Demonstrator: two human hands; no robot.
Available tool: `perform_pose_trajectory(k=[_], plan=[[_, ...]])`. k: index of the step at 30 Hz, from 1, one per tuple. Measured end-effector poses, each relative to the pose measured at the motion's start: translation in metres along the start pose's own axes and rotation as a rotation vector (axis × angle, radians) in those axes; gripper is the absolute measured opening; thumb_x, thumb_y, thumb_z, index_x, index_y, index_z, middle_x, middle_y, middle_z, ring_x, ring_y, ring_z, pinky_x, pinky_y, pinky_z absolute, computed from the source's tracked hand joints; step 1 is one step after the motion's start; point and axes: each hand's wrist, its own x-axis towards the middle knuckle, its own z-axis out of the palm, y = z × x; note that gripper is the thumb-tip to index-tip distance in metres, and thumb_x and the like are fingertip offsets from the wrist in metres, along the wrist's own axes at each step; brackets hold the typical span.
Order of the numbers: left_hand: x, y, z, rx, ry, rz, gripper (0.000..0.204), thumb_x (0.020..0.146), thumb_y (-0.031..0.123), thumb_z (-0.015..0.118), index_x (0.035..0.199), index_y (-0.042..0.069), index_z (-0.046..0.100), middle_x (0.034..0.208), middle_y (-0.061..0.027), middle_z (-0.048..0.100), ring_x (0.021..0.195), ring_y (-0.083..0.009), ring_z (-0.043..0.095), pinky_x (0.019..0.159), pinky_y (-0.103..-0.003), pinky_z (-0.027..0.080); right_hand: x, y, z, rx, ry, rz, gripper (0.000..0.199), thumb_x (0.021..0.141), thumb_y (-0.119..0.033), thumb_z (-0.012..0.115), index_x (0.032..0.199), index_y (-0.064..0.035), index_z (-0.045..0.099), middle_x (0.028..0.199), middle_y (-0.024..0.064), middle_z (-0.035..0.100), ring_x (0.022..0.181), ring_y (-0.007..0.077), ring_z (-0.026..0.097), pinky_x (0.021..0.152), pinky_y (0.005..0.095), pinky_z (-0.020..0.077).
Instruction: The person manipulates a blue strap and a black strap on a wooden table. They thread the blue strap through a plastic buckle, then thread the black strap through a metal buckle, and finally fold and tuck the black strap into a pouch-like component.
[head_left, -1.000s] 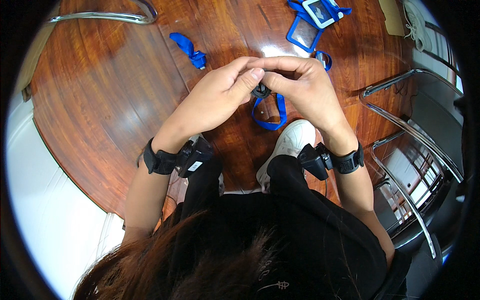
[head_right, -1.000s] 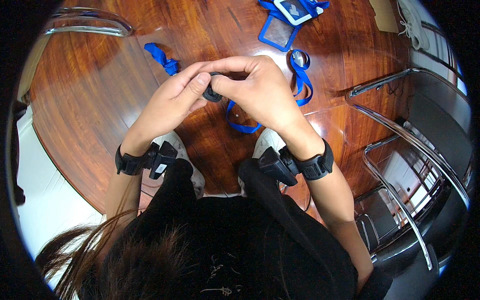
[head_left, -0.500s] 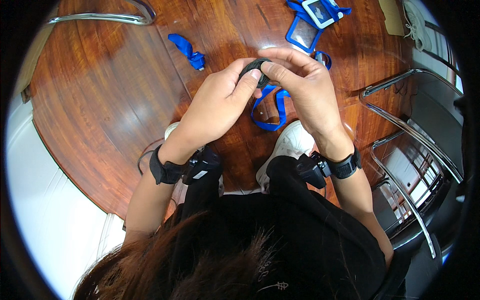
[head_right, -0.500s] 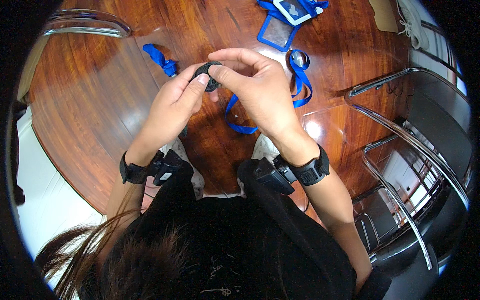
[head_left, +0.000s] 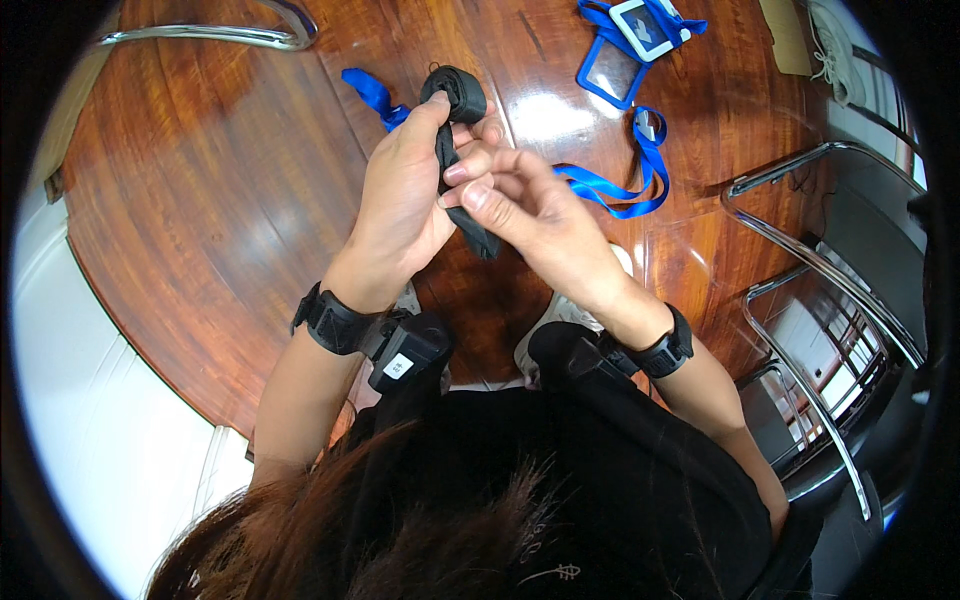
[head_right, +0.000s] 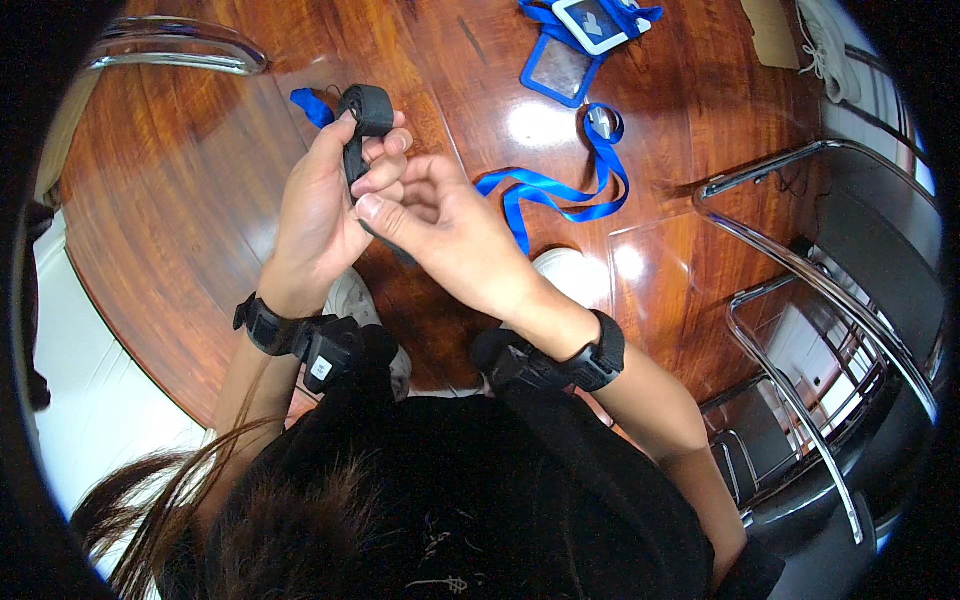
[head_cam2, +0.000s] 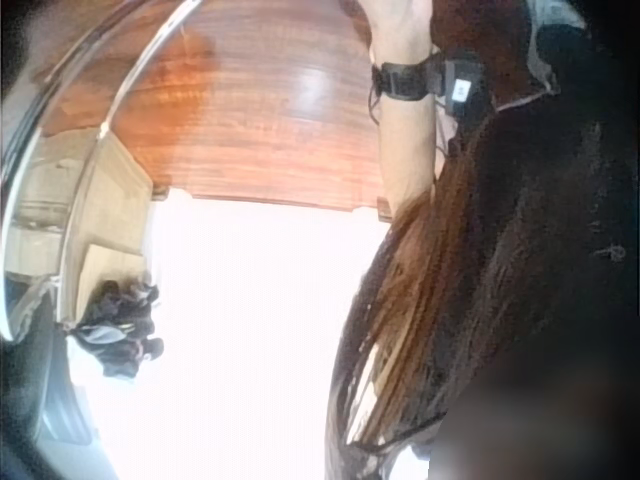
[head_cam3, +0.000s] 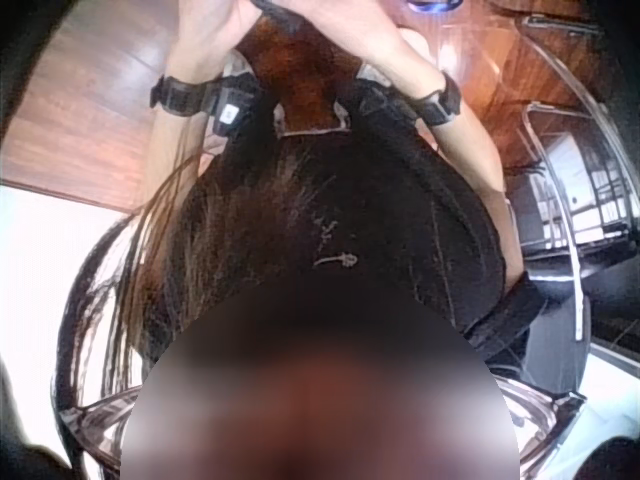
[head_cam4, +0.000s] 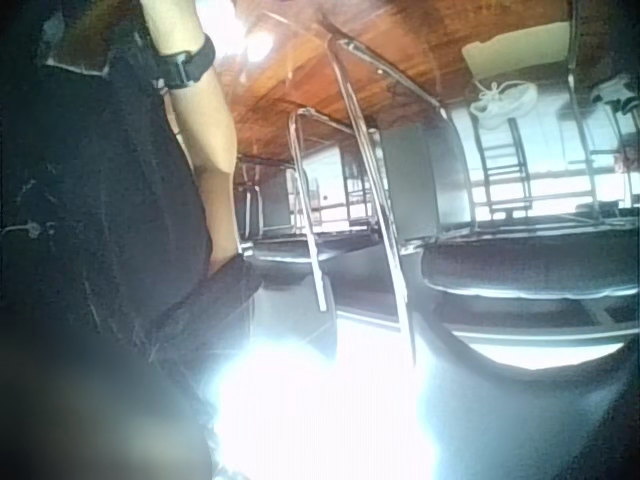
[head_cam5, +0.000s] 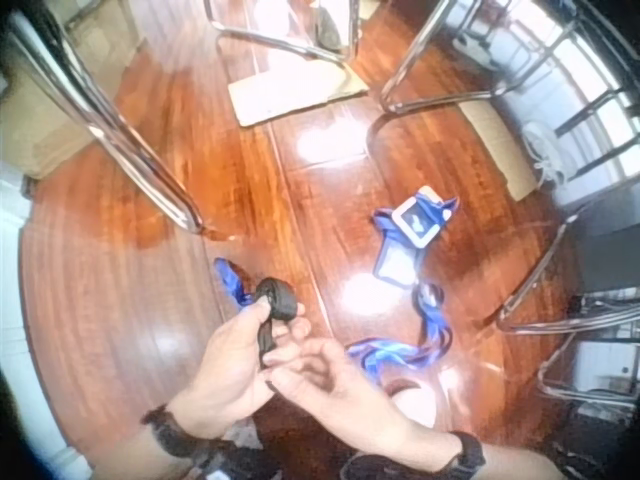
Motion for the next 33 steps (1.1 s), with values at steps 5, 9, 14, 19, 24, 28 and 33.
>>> perform_pose_trajectory(k=[5,9,14,19,24,28,33], plan=[[0.001,0.005,-0.007,-0.123,-0.042,-0.002,0.029,0.098,0.023,0.04,0.105,-0.004,0.047,0.096,-0.0149,0.056,0.066,-0.01,0.046,0.057,-0.022,0.042,-0.001,0.002,-0.003,0.009,-0.067,0.223,0.025,0.092,-0.017,0.061,0.104,0.0024,0.051,0.074,0.0012,0.059,0.063,0.0081,0.057,0.06,0.0216,0.0451],[-0.002,0.007,-0.006,-0.086,0.04,0.036,0.032,0.099,0.022,0.04,0.111,-0.006,0.044,0.111,-0.0199,0.053,0.096,-0.0212,0.053,0.085,-0.033,0.047,0.001,-0.013,-0.015,-0.186,0.092,0.161,0.015,0.091,-0.016,0.061,0.093,-0.0027,0.066,0.068,-0.005,0.053,0.061,0.0029,0.045,0.055,0.0199,0.0376],[-0.002,0.008,-0.005,-0.054,0.097,0.081,0.029,0.097,0.019,0.042,0.107,-0.008,0.048,0.115,-0.0252,0.054,0.111,-0.0315,0.055,0.099,-0.044,0.045,0.003,-0.029,-0.031,-0.112,0.092,0.143,0.016,0.092,-0.015,0.058,0.1,-0.0035,0.065,0.066,-0.004,0.052,0.052,0.0018,0.039,0.047,0.0187,0.0325],[-0.009,0.006,-0.004,0.1,0.054,0.109,0.03,0.099,0.02,0.042,0.107,-0.008,0.049,0.113,-0.0236,0.057,0.109,-0.0312,0.057,0.1,-0.046,0.045,0.008,-0.042,-0.05,0.23,-0.016,0.188,0.018,0.095,-0.014,0.055,0.107,-0.0043,0.064,0.063,-0.0022,0.05,0.046,0.0024,0.038,0.041,0.0177,0.0312],[-0.011,0.009,-0.004,0.115,0.126,0.097,0.031,0.099,0.02,0.043,0.109,-0.008,0.049,0.115,-0.0237,0.056,0.112,-0.0303,0.055,0.101,-0.044,0.044,0.01,-0.043,-0.053,-0.114,-0.064,0.154,0.026,0.091,-0.023,0.063,0.108,-0.0042,0.063,0.065,-0.0012,0.053,0.05,0.0029,0.045,0.045,0.0172,0.0381],[-0.012,0.014,-0.004,0.083,0.133,0.096,0.029,0.099,0.018,0.044,0.112,-0.007,0.049,0.116,-0.0236,0.055,0.117,-0.0308,0.052,0.104,-0.044,0.042,0.006,-0.036,-0.046,-0.447,-0.026,-0.01,0.03,0.084,-0.024,0.072,0.104,-0.0038,0.063,0.073,0.0013,0.06,0.055,0.0049,0.052,0.049,0.0181,0.0421],[-0.013,0.014,0.001,0.055,0.195,0.14,0.028,0.099,0.015,0.044,0.112,-0.008,0.048,0.115,-0.0234,0.053,0.117,-0.0309,0.051,0.105,-0.043,0.041,0.014,-0.029,-0.05,-0.449,0.145,-0.08,0.026,0.083,-0.011,0.07,0.106,-0.0031,0.063,0.081,0.0032,0.064,0.069,0.0073,0.061,0.061,0.0206,0.0483]])
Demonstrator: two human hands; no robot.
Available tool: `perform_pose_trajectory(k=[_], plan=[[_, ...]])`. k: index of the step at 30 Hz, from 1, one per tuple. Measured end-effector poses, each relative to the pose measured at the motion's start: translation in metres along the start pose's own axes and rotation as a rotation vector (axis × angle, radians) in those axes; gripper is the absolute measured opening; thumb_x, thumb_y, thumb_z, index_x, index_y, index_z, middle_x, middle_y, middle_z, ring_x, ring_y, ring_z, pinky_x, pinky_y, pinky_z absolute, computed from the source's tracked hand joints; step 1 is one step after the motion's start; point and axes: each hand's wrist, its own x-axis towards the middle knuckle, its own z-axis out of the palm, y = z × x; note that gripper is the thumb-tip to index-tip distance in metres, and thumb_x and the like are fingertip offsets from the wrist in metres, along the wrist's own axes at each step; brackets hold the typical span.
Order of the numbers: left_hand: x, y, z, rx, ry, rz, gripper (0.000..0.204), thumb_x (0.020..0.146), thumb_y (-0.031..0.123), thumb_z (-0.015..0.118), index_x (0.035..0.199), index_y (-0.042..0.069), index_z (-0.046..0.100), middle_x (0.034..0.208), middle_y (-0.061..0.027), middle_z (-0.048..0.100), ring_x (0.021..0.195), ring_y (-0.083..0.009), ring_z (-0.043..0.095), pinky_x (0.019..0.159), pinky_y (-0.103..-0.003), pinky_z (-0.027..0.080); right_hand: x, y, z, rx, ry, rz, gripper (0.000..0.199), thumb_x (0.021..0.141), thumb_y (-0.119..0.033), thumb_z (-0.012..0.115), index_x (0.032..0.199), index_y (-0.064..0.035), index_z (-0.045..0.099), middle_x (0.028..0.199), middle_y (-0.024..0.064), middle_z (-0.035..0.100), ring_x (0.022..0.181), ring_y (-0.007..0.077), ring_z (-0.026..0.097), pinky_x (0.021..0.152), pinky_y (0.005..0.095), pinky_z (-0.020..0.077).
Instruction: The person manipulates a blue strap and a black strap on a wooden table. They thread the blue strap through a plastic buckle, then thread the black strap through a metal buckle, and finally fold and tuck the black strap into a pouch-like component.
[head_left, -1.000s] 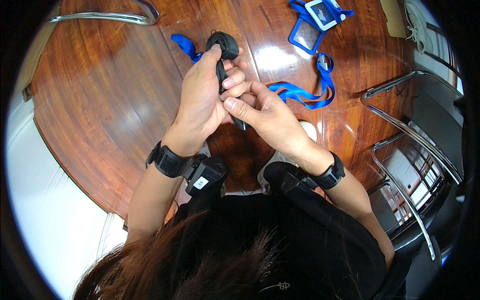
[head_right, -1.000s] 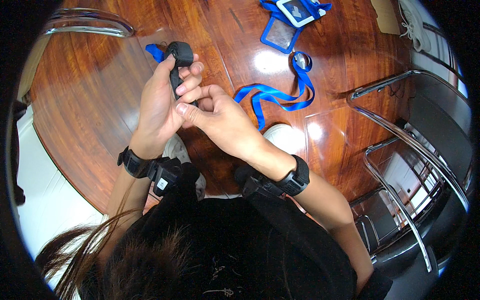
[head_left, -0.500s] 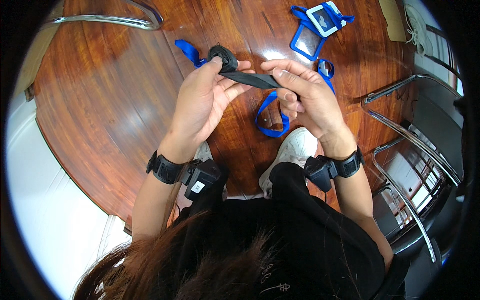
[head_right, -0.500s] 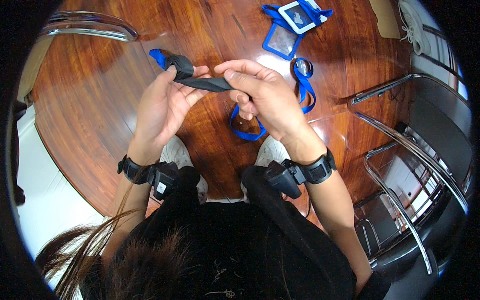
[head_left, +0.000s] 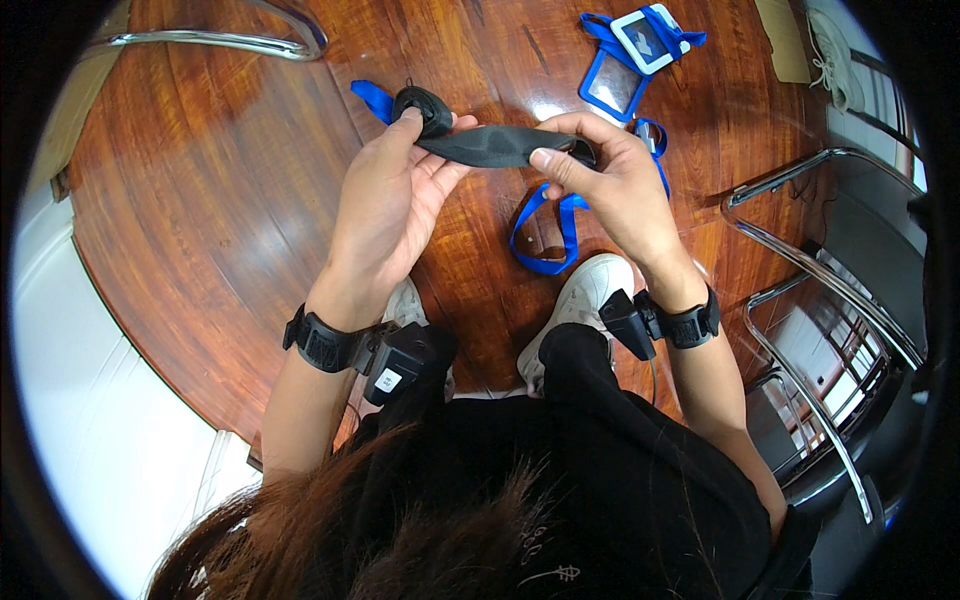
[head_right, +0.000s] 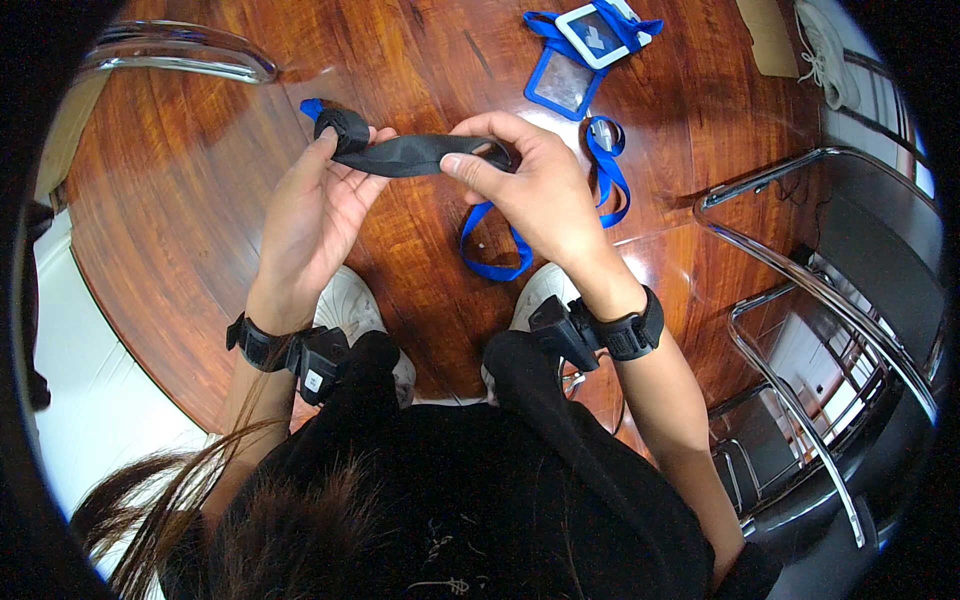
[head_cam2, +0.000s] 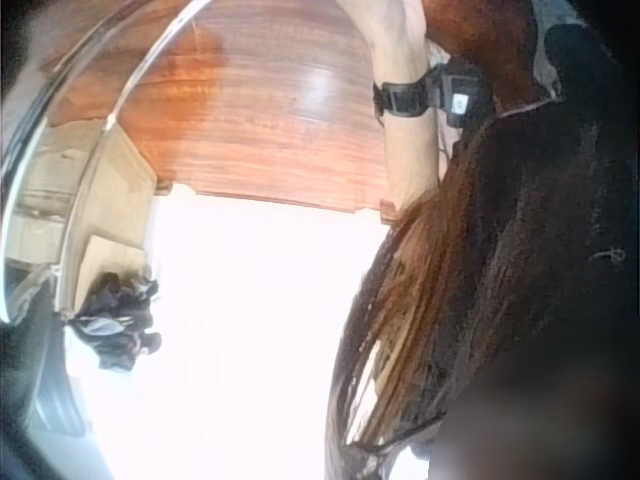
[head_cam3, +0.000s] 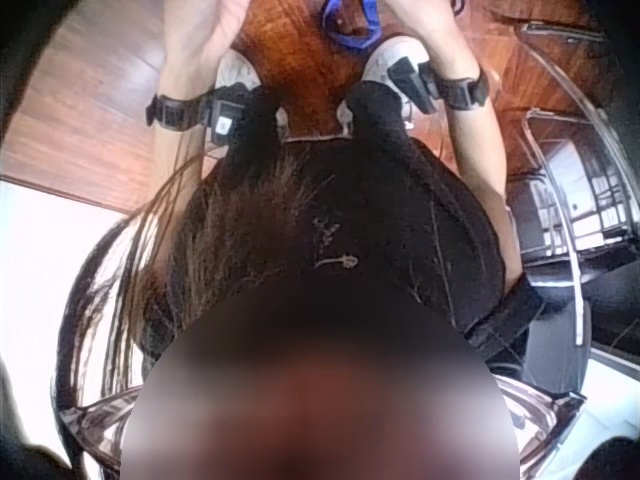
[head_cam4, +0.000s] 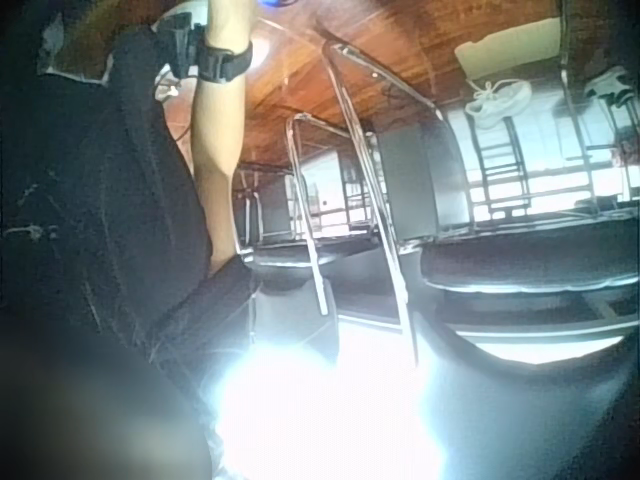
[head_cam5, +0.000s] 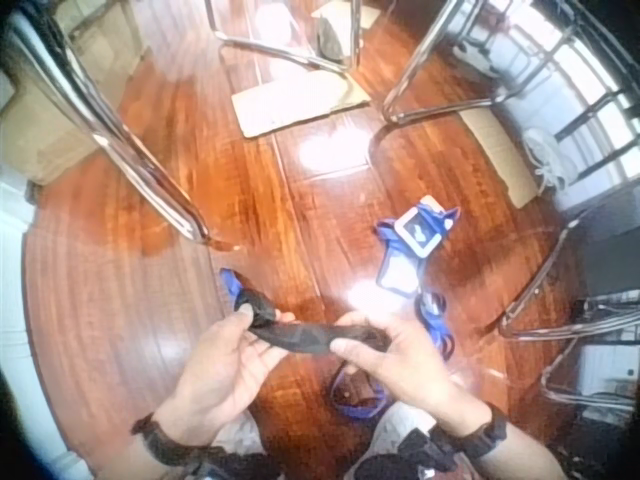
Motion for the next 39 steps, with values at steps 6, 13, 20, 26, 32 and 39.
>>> perform_pose_trajectory(k=[6,13,20,26,32,39], plan=[[0.002,0.0,0.001,-0.088,0.089,-0.007,0.026,0.098,0.014,0.044,0.111,-0.009,0.047,0.113,-0.0223,0.052,0.117,-0.0309,0.05,0.107,-0.044,0.039,0.002,0.004,-0.002,-0.111,0.018,-0.144,0.022,0.087,-0.006,0.064,0.108,-0.0002,0.062,0.091,0.0063,0.066,0.082,0.0117,0.065,0.074,0.0229,0.0519],[0.001,-0.002,0.0,-0.11,0.087,-0.009,0.026,0.098,0.013,0.045,0.111,-0.009,0.046,0.114,-0.0228,0.05,0.118,-0.0314,0.049,0.108,-0.045,0.038,0.005,0.007,-0.003,0.476,0.114,0.059,0.021,0.091,-0.002,0.055,0.11,0.0027,0.062,0.099,0.009,0.065,0.093,0.0161,0.065,0.082,0.0256,0.0532],[0.002,-0.006,0.001,-0.115,0.086,-0.013,0.027,0.098,0.013,0.045,0.112,-0.011,0.045,0.116,-0.0242,0.049,0.118,-0.0321,0.049,0.109,-0.045,0.038,0.007,0.01,-0.011,0.835,0.049,0.215,0.024,0.092,-0.005,0.056,0.114,0.0024,0.059,0.101,0.0107,0.063,0.094,0.0175,0.063,0.086,0.0283,0.053],[0.007,-0.004,-0.008,-0.097,0.083,0.002,0.026,0.099,0.015,0.043,0.105,-0.01,0.046,0.112,-0.0239,0.05,0.114,-0.0317,0.052,0.106,-0.042,0.04,0.007,0.012,-0.016,0.961,-0.142,0.287,0.022,0.093,-0.009,0.055,0.112,0.0008,0.058,0.095,0.0073,0.062,0.087,0.0141,0.059,0.081,0.0285,0.0502],[0.009,-0.003,-0.012,-0.139,0.075,-0.029,0.026,0.098,0.011,0.044,0.109,-0.012,0.046,0.116,-0.0249,0.049,0.118,-0.0339,0.049,0.109,-0.043,0.038,0.005,0.004,-0.01,0.734,-0.152,0.209,0.021,0.087,-0.009,0.064,0.106,-0.001,0.058,0.086,0.0015,0.06,0.08,0.0108,0.057,0.071,0.0241,0.0459],[0.006,-0.005,-0.006,-0.13,0.111,-0.008,0.024,0.098,0.01,0.044,0.11,-0.01,0.046,0.115,-0.023,0.051,0.118,-0.0326,0.049,0.108,-0.045,0.038,0.008,0.009,0.002,0.004,0.136,-0.094,0.025,0.078,0.0,0.065,0.102,-0.0017,0.058,0.079,-0.0013,0.058,0.073,0.0063,0.054,0.066,0.0214,0.0435]])
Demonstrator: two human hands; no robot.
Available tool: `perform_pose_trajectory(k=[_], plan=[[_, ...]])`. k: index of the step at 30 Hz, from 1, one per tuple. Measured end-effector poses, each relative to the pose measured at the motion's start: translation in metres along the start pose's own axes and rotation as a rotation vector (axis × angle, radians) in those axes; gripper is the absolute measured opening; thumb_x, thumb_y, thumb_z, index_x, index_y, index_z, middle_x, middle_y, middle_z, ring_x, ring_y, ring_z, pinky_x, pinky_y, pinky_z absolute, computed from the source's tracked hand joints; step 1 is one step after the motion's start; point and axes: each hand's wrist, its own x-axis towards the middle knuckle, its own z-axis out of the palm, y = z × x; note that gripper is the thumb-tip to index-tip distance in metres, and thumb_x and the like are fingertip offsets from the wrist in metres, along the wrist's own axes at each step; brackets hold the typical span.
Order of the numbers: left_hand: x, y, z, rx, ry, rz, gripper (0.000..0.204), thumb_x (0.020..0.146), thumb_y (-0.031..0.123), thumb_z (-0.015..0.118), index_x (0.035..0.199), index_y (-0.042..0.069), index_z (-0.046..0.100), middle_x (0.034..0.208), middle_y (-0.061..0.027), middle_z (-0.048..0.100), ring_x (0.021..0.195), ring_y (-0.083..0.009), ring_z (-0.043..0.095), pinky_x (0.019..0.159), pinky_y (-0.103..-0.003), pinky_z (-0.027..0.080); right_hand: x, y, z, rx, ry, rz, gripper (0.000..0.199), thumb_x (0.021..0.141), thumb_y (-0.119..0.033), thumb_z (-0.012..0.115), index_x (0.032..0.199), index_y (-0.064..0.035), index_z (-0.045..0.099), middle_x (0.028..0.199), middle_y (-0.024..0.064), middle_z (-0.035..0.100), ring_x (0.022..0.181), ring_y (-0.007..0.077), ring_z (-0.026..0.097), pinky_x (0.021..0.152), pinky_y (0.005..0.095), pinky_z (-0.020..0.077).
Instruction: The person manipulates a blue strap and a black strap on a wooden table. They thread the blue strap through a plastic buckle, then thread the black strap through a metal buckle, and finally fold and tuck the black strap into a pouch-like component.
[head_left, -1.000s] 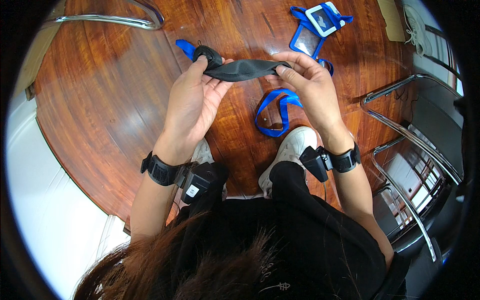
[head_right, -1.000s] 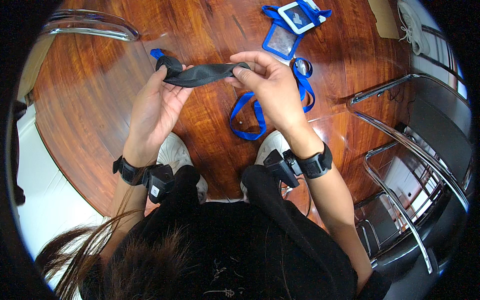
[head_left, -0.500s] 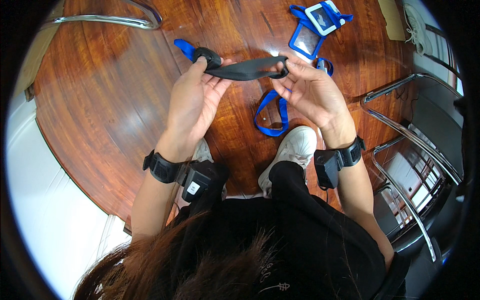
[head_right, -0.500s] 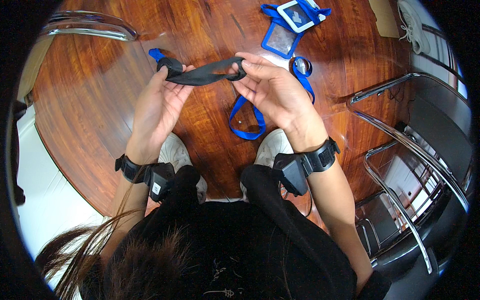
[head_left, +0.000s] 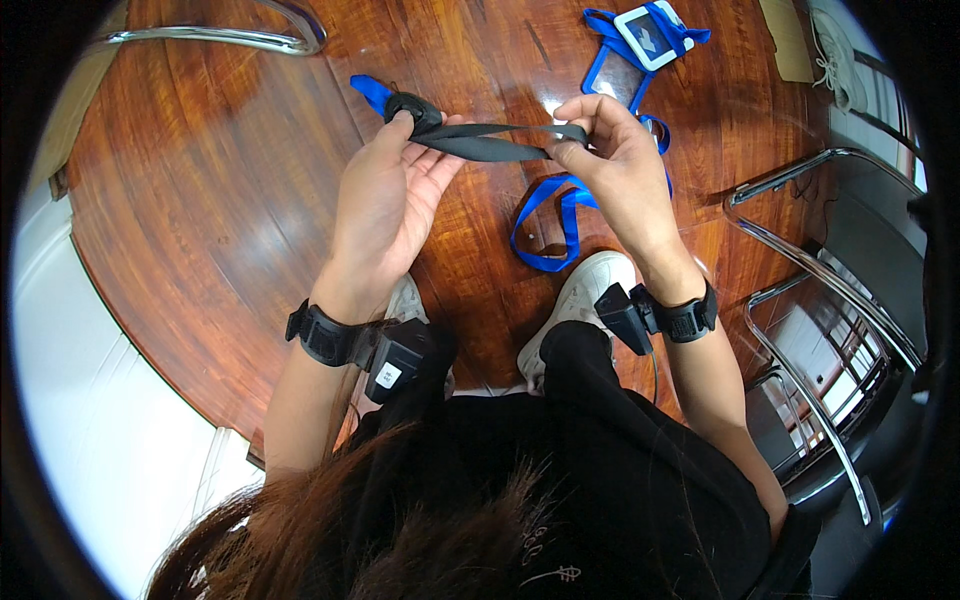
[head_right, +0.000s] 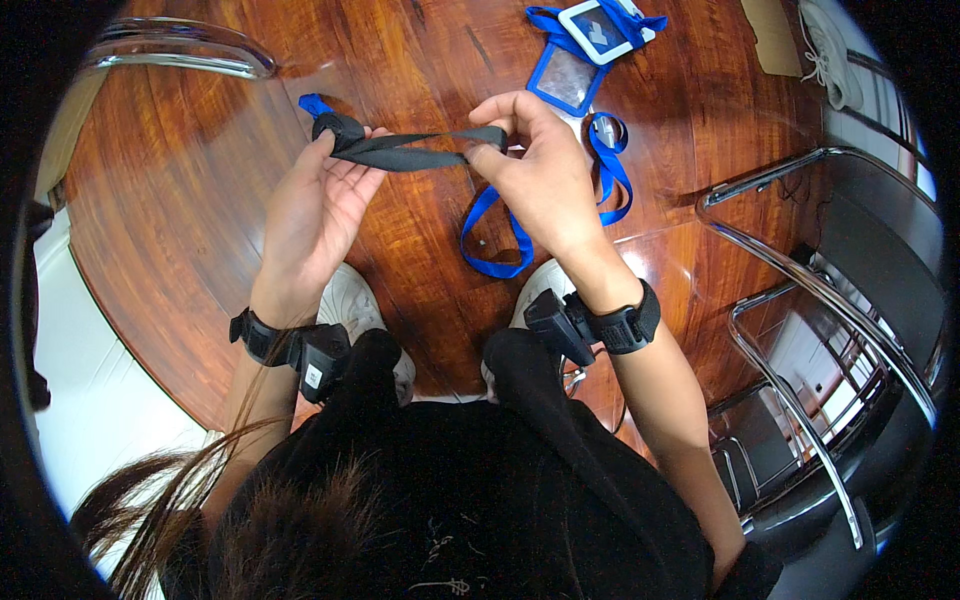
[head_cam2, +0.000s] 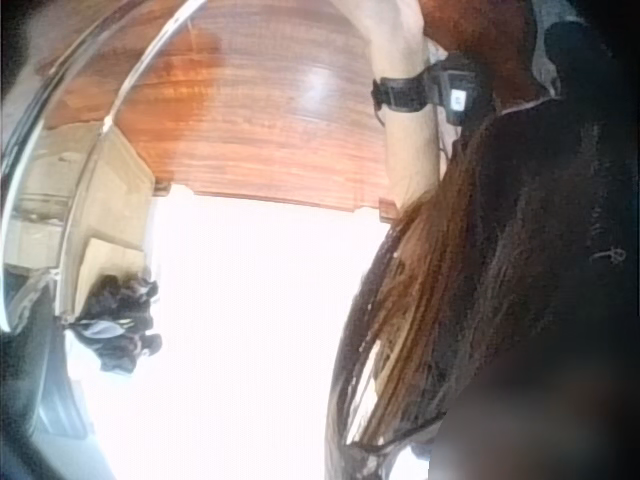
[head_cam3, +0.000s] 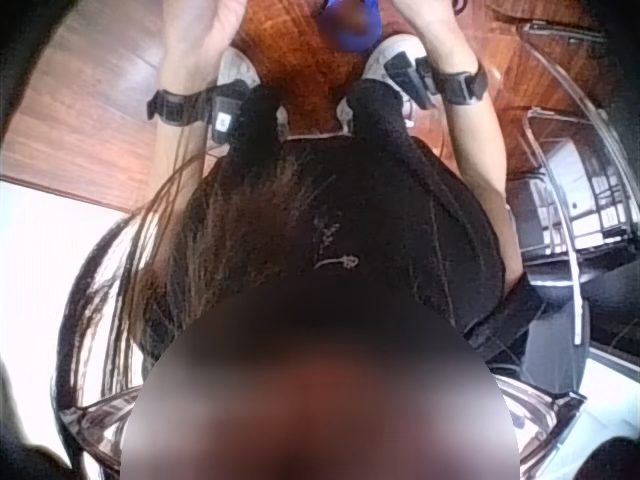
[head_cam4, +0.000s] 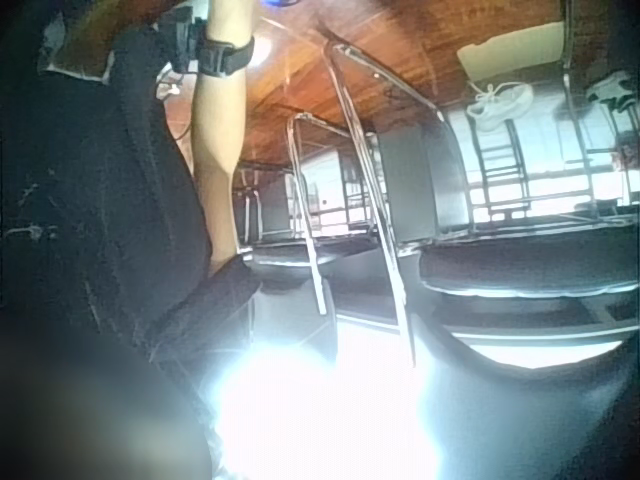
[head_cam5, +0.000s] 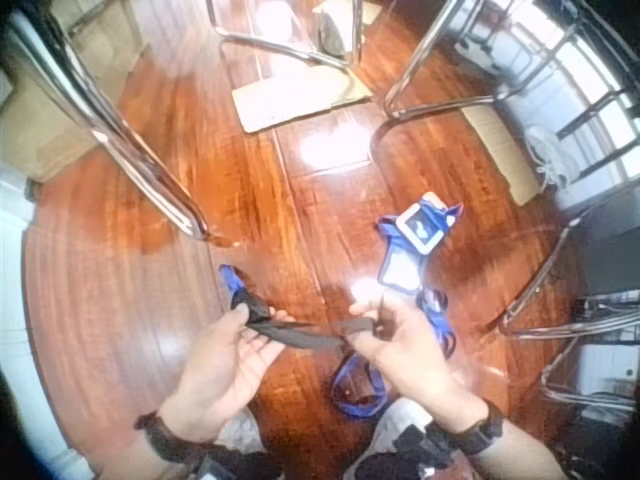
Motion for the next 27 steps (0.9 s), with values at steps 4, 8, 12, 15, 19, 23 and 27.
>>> perform_pose_trajectory(k=[4,8,12,15,19,23,27], plan=[[-0.002,-0.003,0.003,0.001,-0.011,0.006,0.023,0.098,0.011,0.044,0.109,-0.009,0.047,0.115,-0.0223,0.052,0.117,-0.0316,0.051,0.108,-0.045,0.038,0.001,0.007,0.003,-0.027,0.164,-0.044,0.018,0.08,-0.002,0.064,0.098,-0.0012,0.061,0.081,0.0008,0.061,0.073,0.0074,0.056,0.066,0.0221,0.045],[-0.002,-0.004,0.004,0.003,-0.025,0.003,0.022,0.098,0.011,0.044,0.109,-0.008,0.047,0.115,-0.0225,0.052,0.115,-0.0313,0.051,0.108,-0.045,0.038,0.002,0.006,-0.001,-0.108,0.234,-0.001,0.018,0.079,-0.003,0.065,0.096,-0.0005,0.062,0.088,0.0045,0.065,0.076,0.0093,0.061,0.069,0.0227,0.0477],[-0.001,-0.005,0.001,0.017,-0.024,0.014,0.023,0.098,0.011,0.044,0.108,-0.01,0.047,0.114,-0.0239,0.052,0.116,-0.0328,0.051,0.108,-0.045,0.038,0.004,0.004,-0.009,-0.016,0.149,0.054,0.019,0.08,-0.002,0.066,0.099,-0.0005,0.064,0.093,0.0067,0.067,0.081,0.0123,0.065,0.073,0.0235,0.05],[0.003,-0.003,-0.003,-0.003,-0.019,0.013,0.025,0.098,0.011,0.043,0.108,-0.011,0.046,0.115,-0.0257,0.051,0.118,-0.0344,0.05,0.108,-0.045,0.039,0.003,0.004,-0.014,0.243,0.025,0.108,0.02,0.083,-0.004,0.067,0.102,-0.0003,0.063,0.094,0.0069,0.066,0.082,0.0134,0.065,0.075,0.0245,0.0512],[0.006,0.004,-0.007,-0.04,0.021,0.027,0.025,0.098,0.01,0.043,0.108,-0.012,0.045,0.118,-0.0277,0.048,0.12,-0.036,0.048,0.108,-0.046,0.039,0.006,0.004,-0.026,0.588,-0.251,0.216,0.023,0.087,-0.006,0.065,0.109,0.0002,0.06,0.093,0.0061,0.066,0.084,0.0128,0.063,0.079,0.0251,0.0504],[0.008,0.007,-0.007,-0.053,0.034,0.013,0.025,0.097,0.009,0.046,0.109,-0.013,0.045,0.12,-0.0276,0.046,0.117,-0.0356,0.05,0.107,-0.045,0.04,0.008,0.006,-0.031,0.713,-0.529,0.271,0.027,0.088,-0.005,0.063,0.114,-0.0005,0.058,0.095,0.0057,0.065,0.088,0.0113,0.06,0.083,0.0247,0.0482],[0.007,0.005,-0.005,-0.038,-0.029,-0.01,0.025,0.096,0.009,0.047,0.108,-0.012,0.046,0.115,-0.0254,0.049,0.114,-0.0344,0.052,0.106,-0.044,0.042,0.006,0.008,-0.026,0.749,-0.577,0.177,0.032,0.086,-0.003,0.063,0.117,-0.0015,0.058,0.098,0.0045,0.064,0.089,0.0094,0.058,0.082,0.0233,0.0474]])
